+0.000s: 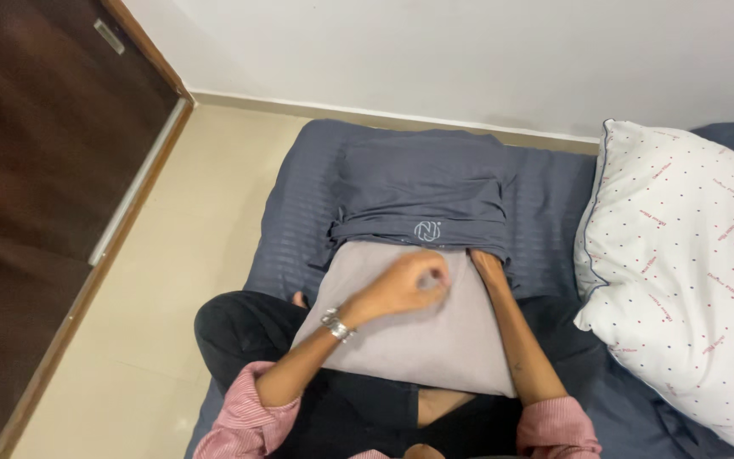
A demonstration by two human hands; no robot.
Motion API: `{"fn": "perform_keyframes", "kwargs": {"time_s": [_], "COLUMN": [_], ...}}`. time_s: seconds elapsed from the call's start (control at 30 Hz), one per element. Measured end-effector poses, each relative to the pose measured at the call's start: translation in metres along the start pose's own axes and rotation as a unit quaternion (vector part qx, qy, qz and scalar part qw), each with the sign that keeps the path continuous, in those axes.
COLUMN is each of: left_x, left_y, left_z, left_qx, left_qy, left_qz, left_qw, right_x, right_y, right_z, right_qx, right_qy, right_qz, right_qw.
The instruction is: The person sits on a bed and puts a dark gray pillowcase onto a pillow, smoothing the fabric and adjusting the corners. The person then repeats the process with a second pillow and a white patterned pillowcase.
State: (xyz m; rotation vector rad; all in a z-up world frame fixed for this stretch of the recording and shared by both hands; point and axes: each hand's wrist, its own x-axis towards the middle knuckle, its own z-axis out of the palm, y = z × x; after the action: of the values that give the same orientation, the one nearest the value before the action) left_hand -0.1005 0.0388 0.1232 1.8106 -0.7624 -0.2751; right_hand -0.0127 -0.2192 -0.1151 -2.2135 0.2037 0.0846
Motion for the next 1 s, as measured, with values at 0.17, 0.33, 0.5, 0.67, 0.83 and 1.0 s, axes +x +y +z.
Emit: {"fn": "perform_keyframes", "kwargs": {"time_s": [0.17,0.33,0.5,0.67,0.83,1.0], "left_x": [0.061,0.106,0.139,0.161,0.191,0.191], "left_y": [-0.021,-0.071,-0.184,-0.240,-0.249,-0.257], "left_z": [0.082,0.083,0.121,0.152,0.137,0.119], "left_qx": [0.302,0.212,0.271,0.268,0.281,0.282], "left_qy": [-0.049,-0.054,-0.027,-0.018,0.017,0.031], "left_qz": [0.095,-0.130,-0.179,-0.267,-0.291,-0.307], "left_qw": [0.947,0.967,0.945,0.925,0.914,0.908], "right_x": [0.008,0.017,0.031,-0.002,-0.029,-0.057], "right_y": [0.021,0.036,0.033,0.045,0.049,0.055], "right_z": [-0.017,-0.009,-0.003,0.011,0.016,0.031], "right_qx": [0.009,0.011,-0.004,0.008,0.005,0.009], "right_qy": [-0.103,-0.063,-0.017,0.008,0.029,0.033], "right_qz": [0.008,0.033,0.021,0.025,-0.010,-0.031], "right_qw": [0.995,0.997,1.000,1.000,1.000,0.999]}}
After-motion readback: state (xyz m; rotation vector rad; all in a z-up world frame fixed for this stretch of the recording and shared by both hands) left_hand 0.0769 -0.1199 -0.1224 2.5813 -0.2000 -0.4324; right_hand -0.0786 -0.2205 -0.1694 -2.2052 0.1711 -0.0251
